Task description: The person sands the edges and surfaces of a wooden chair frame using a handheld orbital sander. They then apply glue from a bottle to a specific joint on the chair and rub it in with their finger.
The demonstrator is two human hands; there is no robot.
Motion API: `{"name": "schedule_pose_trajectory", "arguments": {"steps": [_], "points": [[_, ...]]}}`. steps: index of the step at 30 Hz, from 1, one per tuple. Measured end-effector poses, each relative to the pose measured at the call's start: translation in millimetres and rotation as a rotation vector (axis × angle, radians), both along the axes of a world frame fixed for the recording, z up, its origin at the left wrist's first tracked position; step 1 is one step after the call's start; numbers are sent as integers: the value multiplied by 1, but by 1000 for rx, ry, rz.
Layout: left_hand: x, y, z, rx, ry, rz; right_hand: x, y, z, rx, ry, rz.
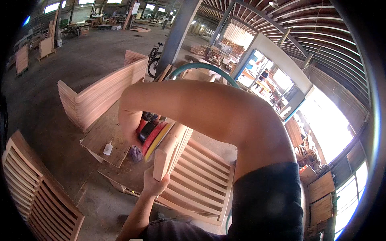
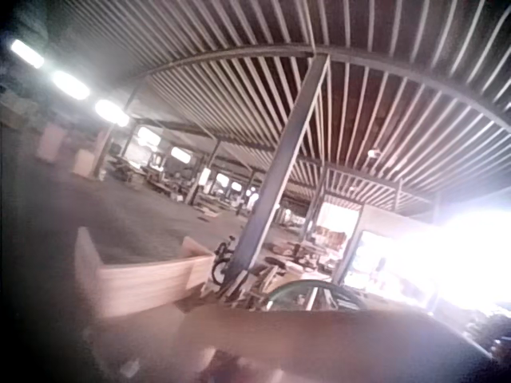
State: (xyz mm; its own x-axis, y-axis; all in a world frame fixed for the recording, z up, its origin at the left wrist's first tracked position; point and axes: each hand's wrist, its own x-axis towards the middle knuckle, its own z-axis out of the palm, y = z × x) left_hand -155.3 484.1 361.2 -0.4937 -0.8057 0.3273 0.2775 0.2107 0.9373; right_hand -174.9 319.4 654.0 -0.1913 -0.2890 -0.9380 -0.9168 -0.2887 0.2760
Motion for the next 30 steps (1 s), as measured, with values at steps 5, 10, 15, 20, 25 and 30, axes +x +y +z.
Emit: {"name": "schedule_pose_trajectory", "arguments": {"steps": [5,10,15,20,25,30], "points": [[3,2,10,-52,70,0,-9,17,24,-47,-159,165],[2,0,3,-3,19,-5,-24,66,74,-493,-363,81],[3,1,12,-121,88,51,-65,143,82,-1059,-645,129],[11,-1,12,10,112,-26,-74,216,45,-1578,-795,71],[8,2,1,82,30,-86,-91,253,-39,-2088,-988,144],[6,15,29,205,142,-73,-96,253,-99,-2322,-1057,66]]}}
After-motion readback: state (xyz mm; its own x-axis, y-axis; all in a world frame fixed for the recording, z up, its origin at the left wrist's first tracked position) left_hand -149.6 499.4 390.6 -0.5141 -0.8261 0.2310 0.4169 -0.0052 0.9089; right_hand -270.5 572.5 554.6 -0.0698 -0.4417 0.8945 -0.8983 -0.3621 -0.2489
